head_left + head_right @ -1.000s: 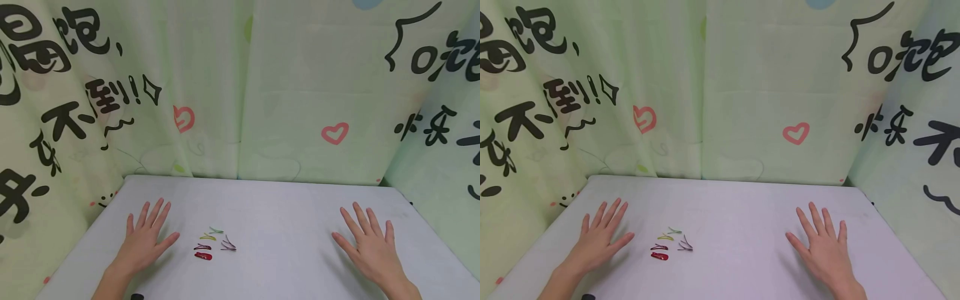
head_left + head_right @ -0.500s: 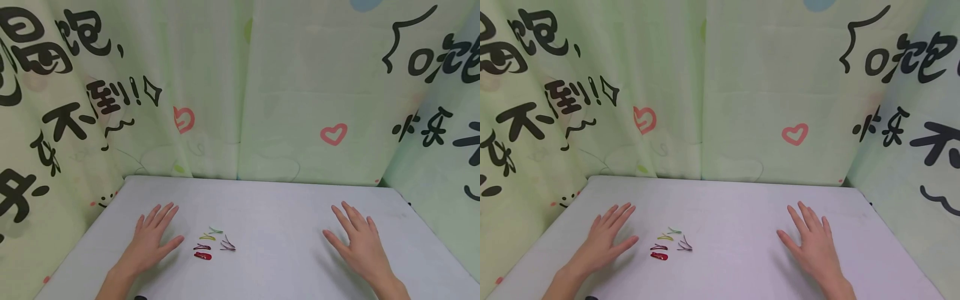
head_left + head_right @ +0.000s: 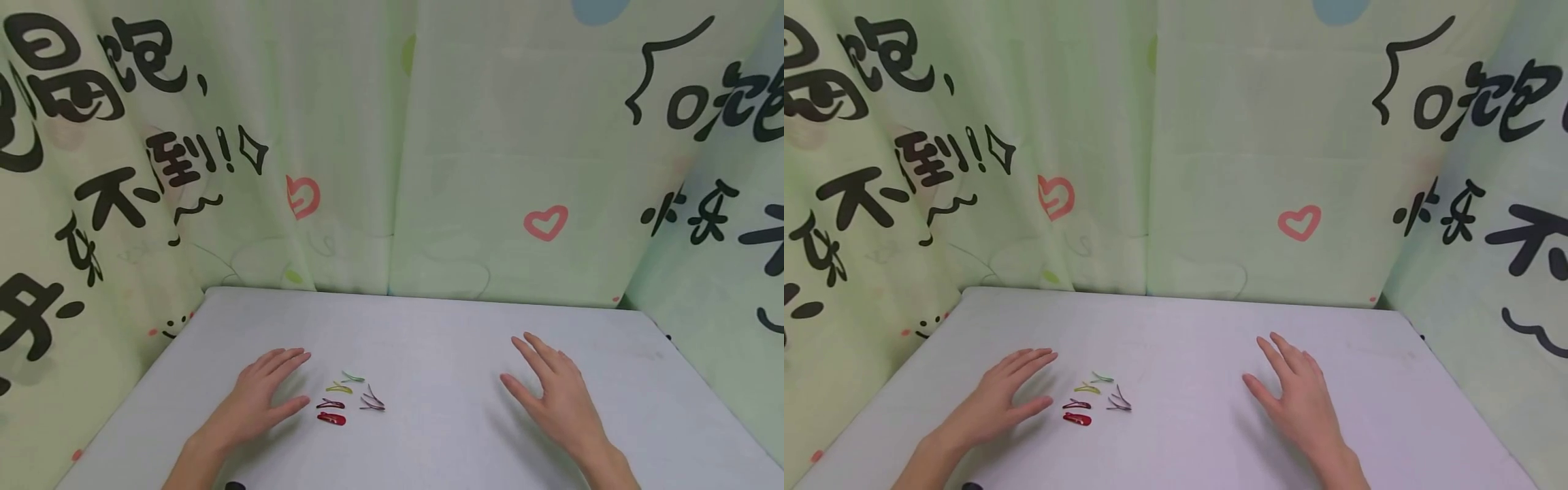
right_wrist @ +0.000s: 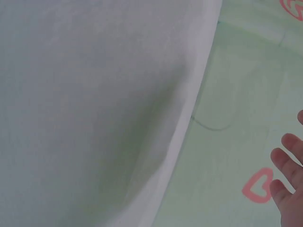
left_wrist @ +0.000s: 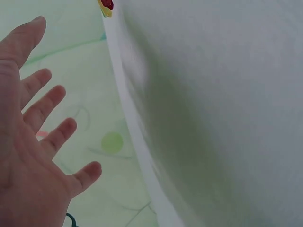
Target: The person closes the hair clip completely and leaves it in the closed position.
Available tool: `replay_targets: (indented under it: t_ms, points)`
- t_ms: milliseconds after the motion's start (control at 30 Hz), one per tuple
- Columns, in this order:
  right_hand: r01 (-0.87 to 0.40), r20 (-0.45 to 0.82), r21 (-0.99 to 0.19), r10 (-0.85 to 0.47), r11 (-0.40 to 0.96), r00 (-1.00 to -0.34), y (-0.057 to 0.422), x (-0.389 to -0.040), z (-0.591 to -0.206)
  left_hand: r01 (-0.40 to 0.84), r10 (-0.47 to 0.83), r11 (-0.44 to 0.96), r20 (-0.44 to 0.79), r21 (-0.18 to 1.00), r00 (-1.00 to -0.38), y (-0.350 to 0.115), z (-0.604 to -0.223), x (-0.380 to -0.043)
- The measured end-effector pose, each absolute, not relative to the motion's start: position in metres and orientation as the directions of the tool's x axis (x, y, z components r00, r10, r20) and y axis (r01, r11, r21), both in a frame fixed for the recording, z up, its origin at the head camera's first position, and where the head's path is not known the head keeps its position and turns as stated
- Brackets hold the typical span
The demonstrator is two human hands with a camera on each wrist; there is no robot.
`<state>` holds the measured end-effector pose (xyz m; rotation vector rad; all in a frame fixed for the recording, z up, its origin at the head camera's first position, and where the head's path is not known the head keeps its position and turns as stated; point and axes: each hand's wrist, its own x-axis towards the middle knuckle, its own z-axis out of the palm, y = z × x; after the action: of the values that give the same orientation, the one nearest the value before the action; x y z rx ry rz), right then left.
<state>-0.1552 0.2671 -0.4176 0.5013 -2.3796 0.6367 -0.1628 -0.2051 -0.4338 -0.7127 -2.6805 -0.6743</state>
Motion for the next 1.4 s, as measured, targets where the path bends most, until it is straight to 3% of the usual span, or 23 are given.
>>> replay_targets:
  t_ms: [333,600,1000,1400]
  points:
    - [-0.53,0.689,-0.321,-0.19,0.785,-0.699,0.256,-0.162,-0.418,0.506,0.431,0.748,0.266,0.429,-0.862,-0.202,-0.434,-0.168]
    - [-0.539,0.696,-0.315,-0.196,0.781,-0.691,0.246,-0.166,-0.418,0.551,0.513,0.696,0.217,0.461,-0.83,-0.196,-0.437,-0.177]
    - [-0.541,0.634,-0.372,-0.219,0.755,-0.742,0.23,-0.168,-0.415,0.503,0.494,0.766,0.134,0.4,-0.859,-0.188,-0.441,-0.184]
    - [-0.536,0.595,-0.427,-0.22,0.728,-0.773,0.217,-0.167,-0.408,0.511,0.517,0.771,0.095,0.38,-0.851,-0.177,-0.438,-0.185]
